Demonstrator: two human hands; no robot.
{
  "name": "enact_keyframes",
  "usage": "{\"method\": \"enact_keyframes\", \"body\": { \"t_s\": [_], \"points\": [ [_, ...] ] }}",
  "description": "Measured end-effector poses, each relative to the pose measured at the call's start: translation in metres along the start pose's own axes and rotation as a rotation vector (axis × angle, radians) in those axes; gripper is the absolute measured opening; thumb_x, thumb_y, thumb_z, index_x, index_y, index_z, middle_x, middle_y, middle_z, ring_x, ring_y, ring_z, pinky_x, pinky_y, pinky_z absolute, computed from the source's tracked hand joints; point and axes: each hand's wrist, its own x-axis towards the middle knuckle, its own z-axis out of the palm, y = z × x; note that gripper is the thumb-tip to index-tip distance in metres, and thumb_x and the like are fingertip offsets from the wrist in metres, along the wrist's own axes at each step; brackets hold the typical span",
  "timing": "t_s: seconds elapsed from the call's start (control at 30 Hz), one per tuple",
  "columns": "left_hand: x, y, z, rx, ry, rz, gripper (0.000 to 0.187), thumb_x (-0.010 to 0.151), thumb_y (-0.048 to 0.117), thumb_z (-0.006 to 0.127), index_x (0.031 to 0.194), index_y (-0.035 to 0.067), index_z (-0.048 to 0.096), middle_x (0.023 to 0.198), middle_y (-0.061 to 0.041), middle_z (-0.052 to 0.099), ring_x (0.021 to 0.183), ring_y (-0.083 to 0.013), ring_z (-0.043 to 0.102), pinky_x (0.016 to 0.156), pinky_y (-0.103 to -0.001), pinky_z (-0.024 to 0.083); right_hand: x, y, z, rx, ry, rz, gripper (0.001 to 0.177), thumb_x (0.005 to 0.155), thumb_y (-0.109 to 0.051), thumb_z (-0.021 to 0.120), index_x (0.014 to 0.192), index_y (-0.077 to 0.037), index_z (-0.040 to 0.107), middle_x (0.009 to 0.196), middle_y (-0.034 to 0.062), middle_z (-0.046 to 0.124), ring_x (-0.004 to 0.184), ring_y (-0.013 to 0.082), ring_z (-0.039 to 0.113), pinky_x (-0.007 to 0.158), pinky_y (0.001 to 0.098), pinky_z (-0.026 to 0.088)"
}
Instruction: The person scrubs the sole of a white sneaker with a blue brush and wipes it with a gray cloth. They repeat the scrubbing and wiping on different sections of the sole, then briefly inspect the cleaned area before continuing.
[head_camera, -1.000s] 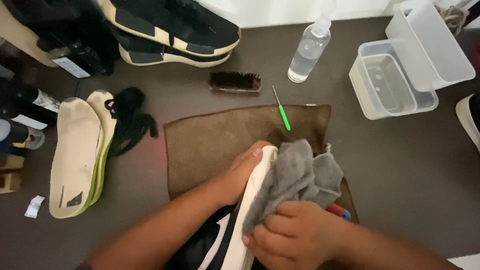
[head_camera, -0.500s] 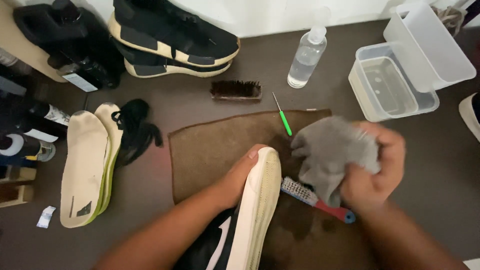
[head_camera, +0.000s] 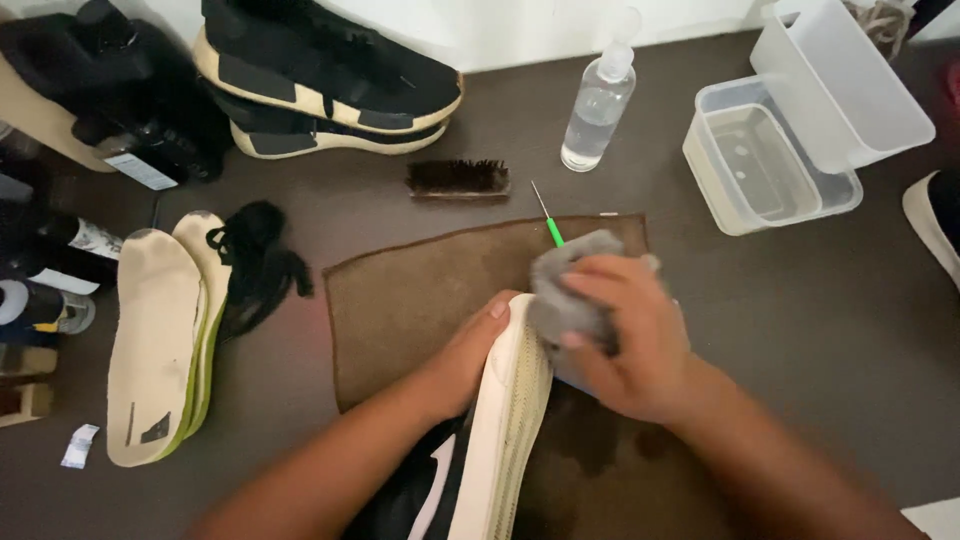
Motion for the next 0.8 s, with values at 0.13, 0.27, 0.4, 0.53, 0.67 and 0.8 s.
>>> {"method": "enact_keyframes", "body": {
  "t_s": [0.13, 0.27, 0.4, 0.53, 0.67, 0.8],
  "points": [
    [0.001, 0.006, -0.002, 0.075, -0.054, 0.015, 0.046, 0.109, 0.040, 0.034, 0.126, 0.007, 0.063, 0.093, -0.011, 0.058, 0.087, -0.0218, 0.055, 0.088, -0.038, 0.047, 0.003, -0.005, 0.012, -0.078, -0.257, -0.097, 0.024, 0.090, -0.011, 0.068, 0.112, -0.001, 0.070, 0.112, 0.0160, 0.067, 0.091, 0.0371, 0.068, 0.076, 0.0436, 0.055],
    [-0.004, -0.010, -0.004, -0.054, -0.016, 0.080, 0.039, 0.109, 0.034, 0.036, 0.125, 0.007, 0.059, 0.101, -0.007, 0.058, 0.096, -0.0170, 0.055, 0.095, -0.032, 0.043, 0.001, -0.003, 0.007, -0.106, -0.358, -0.173, 0.012, 0.094, -0.006, 0.063, 0.103, -0.005, 0.071, 0.106, 0.0130, 0.069, 0.081, 0.0327, 0.070, 0.063, 0.0425, 0.059],
    [0.002, -0.006, -0.008, 0.055, -0.064, 0.061, 0.040, 0.109, 0.036, 0.033, 0.123, 0.009, 0.059, 0.091, -0.005, 0.052, 0.087, -0.0197, 0.053, 0.089, -0.032, 0.043, 0.011, 0.000, -0.006, -0.136, -0.479, -0.233, 0.009, 0.085, -0.005, 0.068, 0.094, -0.006, 0.069, 0.096, 0.0103, 0.067, 0.069, 0.0299, 0.066, 0.056, 0.0402, 0.056],
    [0.000, -0.005, -0.003, -0.011, -0.042, 0.055, 0.042, 0.107, 0.037, 0.034, 0.123, 0.008, 0.059, 0.089, -0.004, 0.055, 0.084, -0.0162, 0.054, 0.085, -0.030, 0.042, 0.004, 0.006, -0.006, -0.117, -0.366, -0.155, 0.012, 0.082, -0.008, 0.068, 0.093, -0.009, 0.070, 0.094, 0.0071, 0.071, 0.070, 0.0286, 0.068, 0.056, 0.0405, 0.055],
    [-0.008, 0.011, 0.012, -0.047, -0.019, 0.050, 0.038, 0.106, 0.034, 0.036, 0.118, 0.007, 0.060, 0.077, -0.002, 0.052, 0.077, -0.0118, 0.056, 0.077, -0.026, 0.043, -0.005, 0.010, -0.002, -0.099, -0.045, -0.080, 0.026, 0.089, -0.005, 0.065, 0.113, -0.003, 0.076, 0.112, 0.0106, 0.073, 0.088, 0.0247, 0.072, 0.072, 0.0383, 0.058],
    [-0.007, 0.025, 0.009, -0.013, -0.067, 0.031, 0.037, 0.108, 0.038, 0.035, 0.115, 0.012, 0.061, 0.086, -0.003, 0.055, 0.081, -0.0162, 0.053, 0.084, -0.031, 0.042, 0.014, -0.005, 0.005, -0.166, -0.249, -0.245, 0.029, 0.086, -0.002, 0.069, 0.113, -0.008, 0.075, 0.109, 0.0118, 0.073, 0.086, 0.0297, 0.070, 0.073, 0.0405, 0.058]
  ]
}}
